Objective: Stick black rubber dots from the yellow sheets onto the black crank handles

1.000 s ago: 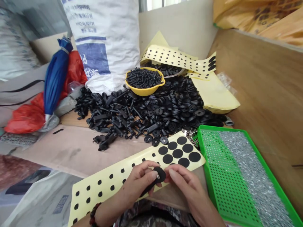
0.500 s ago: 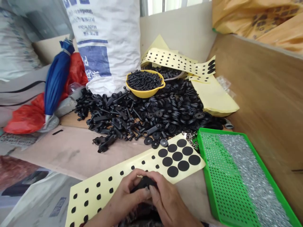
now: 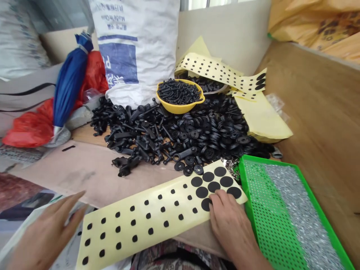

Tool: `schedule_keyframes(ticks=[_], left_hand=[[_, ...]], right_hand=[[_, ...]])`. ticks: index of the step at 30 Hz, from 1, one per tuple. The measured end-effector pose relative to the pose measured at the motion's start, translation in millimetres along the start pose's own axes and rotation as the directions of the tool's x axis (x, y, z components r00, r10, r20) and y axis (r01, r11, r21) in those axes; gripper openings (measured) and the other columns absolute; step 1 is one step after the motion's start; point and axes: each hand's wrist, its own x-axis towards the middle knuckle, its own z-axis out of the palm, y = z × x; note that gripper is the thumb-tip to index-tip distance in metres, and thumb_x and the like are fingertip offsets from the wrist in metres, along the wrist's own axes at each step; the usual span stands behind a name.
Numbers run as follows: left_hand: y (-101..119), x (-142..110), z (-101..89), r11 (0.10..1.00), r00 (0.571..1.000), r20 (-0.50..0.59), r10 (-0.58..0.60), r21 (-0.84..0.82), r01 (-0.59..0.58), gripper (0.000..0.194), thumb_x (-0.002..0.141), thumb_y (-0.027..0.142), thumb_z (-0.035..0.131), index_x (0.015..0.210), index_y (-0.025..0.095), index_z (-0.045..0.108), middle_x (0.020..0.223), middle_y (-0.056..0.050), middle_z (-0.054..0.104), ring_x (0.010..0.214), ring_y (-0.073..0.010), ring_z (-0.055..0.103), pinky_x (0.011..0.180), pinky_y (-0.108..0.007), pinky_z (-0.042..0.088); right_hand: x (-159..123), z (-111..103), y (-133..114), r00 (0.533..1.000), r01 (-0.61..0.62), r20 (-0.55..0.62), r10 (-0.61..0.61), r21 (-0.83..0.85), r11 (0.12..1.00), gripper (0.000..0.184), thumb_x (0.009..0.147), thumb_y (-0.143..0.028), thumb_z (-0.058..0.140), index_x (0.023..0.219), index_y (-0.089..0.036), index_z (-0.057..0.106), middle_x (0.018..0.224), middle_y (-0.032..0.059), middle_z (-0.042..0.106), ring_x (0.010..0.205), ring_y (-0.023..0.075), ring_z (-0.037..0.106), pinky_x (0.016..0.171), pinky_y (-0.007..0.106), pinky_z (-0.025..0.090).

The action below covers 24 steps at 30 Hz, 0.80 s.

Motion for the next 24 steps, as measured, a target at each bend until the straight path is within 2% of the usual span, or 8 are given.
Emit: schedule_keyframes(ticks=[2, 4, 7, 9, 15, 18, 20, 24], left_hand=[[54.6, 0.7, 9.4, 0.922, 0.942, -0.048, 0.331, -0.196, -0.334, 0.031, 0.089, 0.034, 0.045, 0.112, 0.021, 0.061, 0.112, -0.010, 0.067, 0.102, -0.0242, 0.062, 0.087, -0.035, 0.050], [112.7, -0.5, 17.1, 0.744, 0.789, 0.005, 0.614, -0.336, -0.577, 0.029, 0.088, 0.021, 0.045, 0.114, 0.020, 0.058, 0.119, -0.011, 0.062, 0.108, -0.0226, 0.058, 0.090, -0.035, 0.049], [181.0, -4.1, 30.1, 0.538, 0.555, 0.103, 0.825, -0.443, -0.717, 0.018, 0.085, 0.015, 0.049, 0.100, 0.018, 0.057, 0.113, -0.009, 0.060, 0.102, -0.0226, 0.054, 0.086, -0.035, 0.049], [206.5, -5.7, 40.9, 0.483, 0.476, 0.125, 0.870, -0.406, -0.776, 0.016, 0.086, 0.017, 0.049, 0.101, 0.014, 0.055, 0.108, -0.010, 0.057, 0.098, -0.0240, 0.052, 0.081, -0.037, 0.048], [217.2, -3.8, 54.1, 0.491, 0.477, 0.125, 0.870, -0.299, -0.818, 0.018, 0.091, 0.021, 0.044, 0.105, 0.012, 0.052, 0.105, -0.010, 0.053, 0.096, -0.0250, 0.047, 0.077, -0.041, 0.045], [211.7, -1.4, 47.5, 0.502, 0.481, 0.146, 0.865, -0.291, -0.814, 0.019, 0.092, 0.021, 0.043, 0.108, 0.013, 0.051, 0.110, -0.010, 0.052, 0.097, -0.0239, 0.047, 0.076, -0.039, 0.044], [209.4, 0.2, 44.1, 0.503, 0.476, 0.165, 0.864, -0.297, -0.811, 0.019, 0.093, 0.021, 0.042, 0.108, 0.015, 0.051, 0.111, -0.009, 0.053, 0.097, -0.0235, 0.047, 0.076, -0.039, 0.043], [209.7, 1.4, 44.5, 0.510, 0.478, 0.178, 0.860, -0.281, -0.813, 0.018, 0.093, 0.022, 0.042, 0.108, 0.017, 0.052, 0.110, -0.008, 0.053, 0.096, -0.0227, 0.047, 0.077, -0.039, 0.042]], right_hand=[[1.4, -0.6, -4.1, 1.000, 0.004, 0.006, -0.003, -0.034, 0.999, 0.015, 0.090, -0.020, 0.044, 0.093, -0.018, 0.059, 0.095, 0.0115, 0.064, 0.082, 0.0262, 0.061, 0.068, 0.039, 0.051], [3.3, -2.6, -9.1, 1.000, -0.019, -0.004, 0.019, -0.045, 0.999, 0.015, 0.089, -0.017, 0.042, 0.091, -0.016, 0.057, 0.093, 0.0127, 0.063, 0.082, 0.0270, 0.061, 0.069, 0.041, 0.050], [4.1, -3.3, -14.9, 0.999, -0.047, -0.021, 0.047, -0.034, 0.998, 0.015, 0.089, -0.014, 0.039, 0.091, -0.016, 0.054, 0.093, 0.0139, 0.061, 0.082, 0.0273, 0.060, 0.070, 0.041, 0.050], [3.1, -2.2, -17.1, 0.998, -0.044, -0.040, 0.043, -0.011, 0.999, 0.014, 0.090, -0.014, 0.038, 0.092, -0.017, 0.052, 0.093, 0.0131, 0.061, 0.081, 0.0267, 0.059, 0.070, 0.041, 0.050], [-0.9, -9.2, -19.0, 0.996, -0.070, -0.039, 0.080, 0.208, 0.976, 0.013, 0.091, -0.018, 0.037, 0.085, -0.023, 0.047, 0.086, 0.0074, 0.059, 0.075, 0.0222, 0.060, 0.065, 0.035, 0.050], [-2.6, -16.8, -15.2, 0.997, -0.077, 0.010, 0.078, 0.326, 0.942, 0.013, 0.092, -0.020, 0.040, 0.100, -0.023, 0.050, 0.098, 0.0072, 0.060, 0.087, 0.0195, 0.062, 0.070, 0.030, 0.052], [-3.2, -18.2, -13.0, 0.996, -0.084, 0.009, 0.085, 0.325, 0.942, 0.018, 0.092, -0.021, 0.043, 0.109, -0.023, 0.049, 0.106, 0.0083, 0.059, 0.093, 0.0191, 0.062, 0.074, 0.029, 0.052], [-1.9, -12.0, -15.4, 0.995, -0.083, -0.037, 0.095, 0.248, 0.965, 0.012, 0.092, -0.021, 0.040, 0.096, -0.022, 0.052, 0.099, 0.0085, 0.059, 0.087, 0.0220, 0.061, 0.072, 0.035, 0.051]])
